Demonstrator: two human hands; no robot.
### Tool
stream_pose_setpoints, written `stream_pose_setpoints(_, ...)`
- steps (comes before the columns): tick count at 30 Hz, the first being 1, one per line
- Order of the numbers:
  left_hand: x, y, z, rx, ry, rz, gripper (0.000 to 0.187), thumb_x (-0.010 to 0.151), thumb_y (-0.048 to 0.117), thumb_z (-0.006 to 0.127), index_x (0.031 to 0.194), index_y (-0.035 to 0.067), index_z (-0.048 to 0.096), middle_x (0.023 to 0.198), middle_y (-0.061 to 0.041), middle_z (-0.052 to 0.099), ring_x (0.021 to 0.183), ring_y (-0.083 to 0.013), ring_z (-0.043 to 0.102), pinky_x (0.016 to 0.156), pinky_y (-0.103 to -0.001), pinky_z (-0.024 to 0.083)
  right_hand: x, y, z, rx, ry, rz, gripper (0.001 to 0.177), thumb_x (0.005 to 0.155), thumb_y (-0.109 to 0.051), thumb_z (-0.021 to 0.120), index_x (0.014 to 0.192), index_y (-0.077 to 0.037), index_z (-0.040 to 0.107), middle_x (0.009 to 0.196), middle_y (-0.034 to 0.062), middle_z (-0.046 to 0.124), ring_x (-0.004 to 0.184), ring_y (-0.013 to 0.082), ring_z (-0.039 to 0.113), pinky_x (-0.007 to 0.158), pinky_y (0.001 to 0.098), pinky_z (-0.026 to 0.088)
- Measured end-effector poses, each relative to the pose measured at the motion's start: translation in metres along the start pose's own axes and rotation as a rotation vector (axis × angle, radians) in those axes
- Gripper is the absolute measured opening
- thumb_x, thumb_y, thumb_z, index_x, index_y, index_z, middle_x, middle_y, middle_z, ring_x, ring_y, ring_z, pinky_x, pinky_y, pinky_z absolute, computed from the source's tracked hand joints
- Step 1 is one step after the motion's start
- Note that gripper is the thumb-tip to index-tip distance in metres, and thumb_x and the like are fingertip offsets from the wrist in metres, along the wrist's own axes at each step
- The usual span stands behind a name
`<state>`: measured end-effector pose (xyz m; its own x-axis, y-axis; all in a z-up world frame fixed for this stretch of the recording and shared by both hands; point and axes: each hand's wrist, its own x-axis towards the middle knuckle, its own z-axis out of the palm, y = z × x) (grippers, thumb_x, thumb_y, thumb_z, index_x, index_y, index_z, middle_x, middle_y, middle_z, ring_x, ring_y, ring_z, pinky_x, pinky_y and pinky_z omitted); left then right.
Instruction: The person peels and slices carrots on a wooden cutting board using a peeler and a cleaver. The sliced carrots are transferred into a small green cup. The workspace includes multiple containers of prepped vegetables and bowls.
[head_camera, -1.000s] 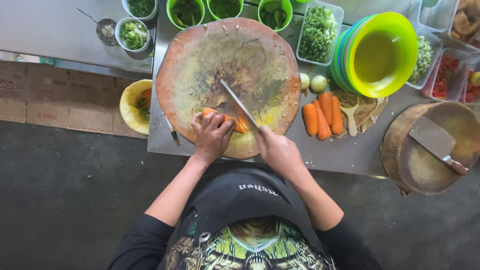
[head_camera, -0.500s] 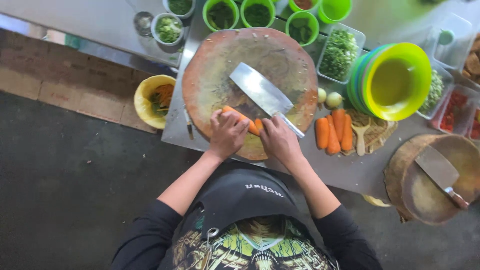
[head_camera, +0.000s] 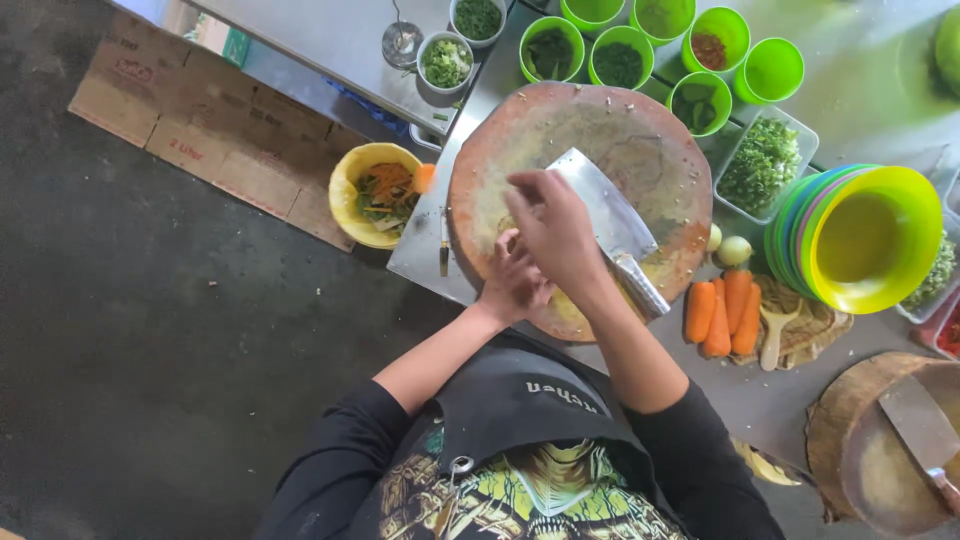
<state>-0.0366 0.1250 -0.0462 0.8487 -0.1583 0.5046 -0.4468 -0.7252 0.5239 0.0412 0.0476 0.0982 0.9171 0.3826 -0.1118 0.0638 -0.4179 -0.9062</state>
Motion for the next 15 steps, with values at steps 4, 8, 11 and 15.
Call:
stream_pose_setpoints(4, 0.0, 0.004, -0.005, 0.043, -0.069, 0.018, 0.021, 0.088, 0.023, 0.071, 0.109, 0.017, 0.07, 0.114, -0.004, 0.059, 0.122, -0.0228, 0.053, 0.111, -0.056, 0.031, -0.048, 0.058, -0.045, -0.697, 0.224, -0.088, 0.018, 0.09, -0.009, 0.068, 0.106, -0.003, 0.064, 0.104, 0.0199, 0.062, 0.093, 0.0407, 0.064, 0.078, 0.0496, 0.052)
stream_pose_setpoints(8, 0.009, 0.01, -0.01, 0.003, -0.099, 0.026, 0.018, 0.091, 0.021, 0.071, 0.108, 0.019, 0.07, 0.108, -0.002, 0.058, 0.117, -0.0216, 0.054, 0.111, -0.057, 0.032, -0.092, 0.13, -0.062, -0.845, 0.21, 0.142, 0.032, 0.078, -0.007, 0.068, 0.108, -0.003, 0.059, 0.104, 0.0224, 0.058, 0.095, 0.0442, 0.06, 0.077, 0.0539, 0.051)
stream_pose_setpoints(11, 0.012, 0.012, -0.011, -0.009, -0.137, 0.001, 0.012, 0.092, 0.022, 0.072, 0.103, 0.021, 0.069, 0.103, 0.0, 0.057, 0.113, -0.0217, 0.055, 0.11, -0.057, 0.032, -0.098, 0.139, -0.059, -0.891, 0.252, 0.154, 0.036, 0.08, -0.011, 0.069, 0.113, -0.005, 0.055, 0.106, 0.0184, 0.057, 0.105, 0.0415, 0.056, 0.085, 0.0535, 0.05)
stream_pose_setpoints(15, 0.014, 0.018, -0.015, 0.005, -0.121, 0.007, 0.015, 0.091, 0.022, 0.075, 0.104, 0.022, 0.069, 0.103, 0.0, 0.057, 0.113, -0.022, 0.054, 0.109, -0.057, 0.031, -0.102, 0.09, -0.069, -0.705, 0.351, 0.174, 0.034, 0.082, -0.016, 0.068, 0.109, -0.004, 0.052, 0.096, 0.0239, 0.062, 0.092, 0.0455, 0.062, 0.077, 0.0564, 0.05)
